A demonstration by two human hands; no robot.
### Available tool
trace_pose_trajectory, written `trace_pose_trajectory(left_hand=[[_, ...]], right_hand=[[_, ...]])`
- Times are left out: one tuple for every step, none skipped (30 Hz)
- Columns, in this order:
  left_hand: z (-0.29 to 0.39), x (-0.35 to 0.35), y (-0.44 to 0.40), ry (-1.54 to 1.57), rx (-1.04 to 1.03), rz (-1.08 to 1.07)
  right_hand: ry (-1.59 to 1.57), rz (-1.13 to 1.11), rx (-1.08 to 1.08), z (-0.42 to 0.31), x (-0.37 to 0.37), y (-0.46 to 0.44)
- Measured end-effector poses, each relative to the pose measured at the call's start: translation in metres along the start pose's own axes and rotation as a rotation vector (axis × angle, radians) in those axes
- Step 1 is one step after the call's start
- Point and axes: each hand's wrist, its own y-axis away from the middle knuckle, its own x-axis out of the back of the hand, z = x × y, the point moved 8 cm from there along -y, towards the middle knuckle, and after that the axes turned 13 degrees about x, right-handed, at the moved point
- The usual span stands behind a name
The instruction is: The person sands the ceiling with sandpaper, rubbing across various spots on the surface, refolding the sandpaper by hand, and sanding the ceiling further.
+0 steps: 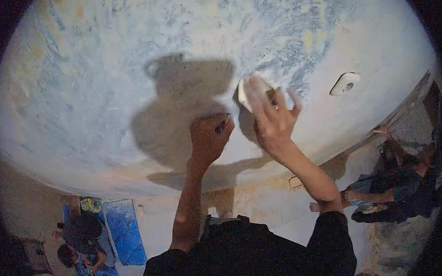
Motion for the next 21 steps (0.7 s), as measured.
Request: trace_pose_trajectory(left_hand=[[0.001, 0.000, 0.002, -0.021, 0.005, 0.004], [0.002, 0.001, 0.001, -0.042, 0.008, 0.008], [0.002, -0.001, -0.002, -0.041, 0.006, 0.010], [0.000, -0.002, -0.003, -0.032, 0.023, -0.008], [-0.002, -0.004, -0.002, -0.023, 0.046, -0.030], [-0.003, -0.005, 0.000, -0.022, 0.050, -0.031], [-0.002, -0.005, 0.000, -0.006, 0.041, -0.010], [-0.002, -0.003, 0.000, 0.008, 0.034, 0.009], [-0.003, 0.000, -0.001, 0.004, 0.030, 0.015], [-0.003, -0.001, -0.001, 0.002, 0.022, 0.000], [-0.003, -0.002, -0.001, 0.003, 0.019, -0.020], [-0.001, -0.002, 0.001, 0.005, 0.028, -0.023], [0.002, -0.001, 0.001, 0.030, 0.044, -0.040], [0.003, 0.000, 0.000, 0.050, 0.056, -0.059], [0.000, 0.000, 0.001, 0.046, 0.057, -0.059], [-0.001, -0.001, 0.001, 0.026, 0.039, -0.050], [-0.002, -0.002, 0.000, 0.009, 0.021, -0.039], [-0.002, -0.003, -0.001, 0.013, 0.021, -0.039], [-0.004, -0.005, -0.001, 0.016, 0.052, -0.030], [-0.006, -0.006, 0.001, 0.017, 0.080, -0.019], [-0.005, -0.005, 0.001, 0.015, 0.075, -0.025]], right_hand=[[0.009, 0.004, 0.008, 0.009, 0.002, 0.001], [0.020, 0.009, 0.015, 0.020, 0.004, -0.001], [0.022, 0.011, 0.017, 0.022, 0.004, -0.006], [-0.001, 0.051, -0.143, 0.034, 0.009, -0.009], [-0.026, 0.085, -0.306, 0.043, 0.013, -0.005], [0.002, -0.010, -0.106, 0.017, -0.001, 0.007], [-0.014, -0.013, -0.029, 0.009, -0.003, 0.009], [-0.032, -0.016, 0.046, 0.003, -0.005, 0.009], [-0.022, -0.011, -0.007, 0.017, -0.001, 0.011], [-0.012, -0.008, -0.056, 0.035, 0.004, 0.007], [0.032, 0.003, -0.208, 0.046, 0.016, -0.009], [0.028, -0.006, -0.207, 0.036, 0.011, -0.004], [0.001, -0.037, -0.121, 0.017, 0.001, 0.002], [-0.025, -0.065, -0.040, 0.004, -0.005, 0.005], [0.034, -0.032, 0.045, 0.003, -0.006, 0.004], [0.033, -0.029, 0.045, 0.009, -0.004, -0.003], [0.029, 0.010, -0.047, 0.024, 0.002, -0.010], [0.027, 0.045, -0.139, 0.037, 0.009, -0.015], [0.024, 0.069, -0.235, 0.045, 0.015, -0.011], [-0.019, 0.051, -0.156, 0.024, 0.002, 0.001], [0.009, -0.020, -0.068, 0.009, -0.004, 0.008]])
